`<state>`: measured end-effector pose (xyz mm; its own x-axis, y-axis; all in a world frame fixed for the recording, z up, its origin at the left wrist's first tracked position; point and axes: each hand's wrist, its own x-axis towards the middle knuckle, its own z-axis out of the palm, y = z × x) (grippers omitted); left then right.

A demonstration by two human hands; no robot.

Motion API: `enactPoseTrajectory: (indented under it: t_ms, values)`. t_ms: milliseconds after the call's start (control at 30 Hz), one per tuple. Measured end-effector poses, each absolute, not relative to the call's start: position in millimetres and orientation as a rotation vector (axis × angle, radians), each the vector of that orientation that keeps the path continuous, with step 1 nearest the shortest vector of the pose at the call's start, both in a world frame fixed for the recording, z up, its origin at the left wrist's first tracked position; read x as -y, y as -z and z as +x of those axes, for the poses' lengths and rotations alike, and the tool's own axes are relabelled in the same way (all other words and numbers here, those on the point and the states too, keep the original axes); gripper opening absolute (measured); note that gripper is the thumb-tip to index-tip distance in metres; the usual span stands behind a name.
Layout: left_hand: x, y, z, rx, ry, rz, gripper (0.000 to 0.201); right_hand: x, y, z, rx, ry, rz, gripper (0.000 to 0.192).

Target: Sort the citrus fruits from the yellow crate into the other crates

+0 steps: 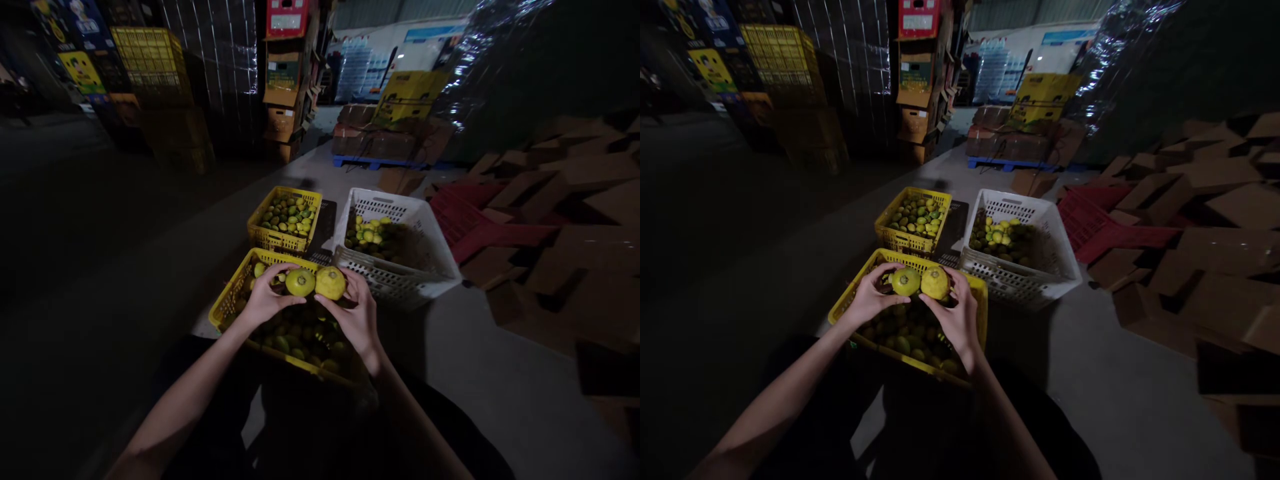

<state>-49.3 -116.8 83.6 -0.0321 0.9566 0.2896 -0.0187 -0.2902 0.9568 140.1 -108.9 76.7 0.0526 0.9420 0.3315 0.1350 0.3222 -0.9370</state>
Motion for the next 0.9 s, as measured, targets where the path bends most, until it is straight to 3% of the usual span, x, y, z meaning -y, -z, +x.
enactPoseTrajectory:
  t_ms: [267, 433, 667, 900]
  values:
    - [115.9, -81.0, -49.4, -1.035, -1.458, 1.375, 0.057, 108.3, -75.7, 140.8, 1.373, -0.859, -1.081, 0.063]
    - [116.8, -84.2, -49.7, -0.915, -1.413, 1.195, 0.058, 106.4, -80.8, 146.2, 1.276, -1.106, -1.032, 0.064]
    - [117.2, -87.9, -51.4, -0.680, -1.295, 0.701, 0.033, 105.9, -89.2, 149.5, 0.900, -1.549, -0.855, 0.041]
    - [112.6, -82.5, -40.1, -0.863, -1.375, 0.419, 0.014, 104.5, -82.4, 141.6, 0.768, -1.609, -0.807, 0.025]
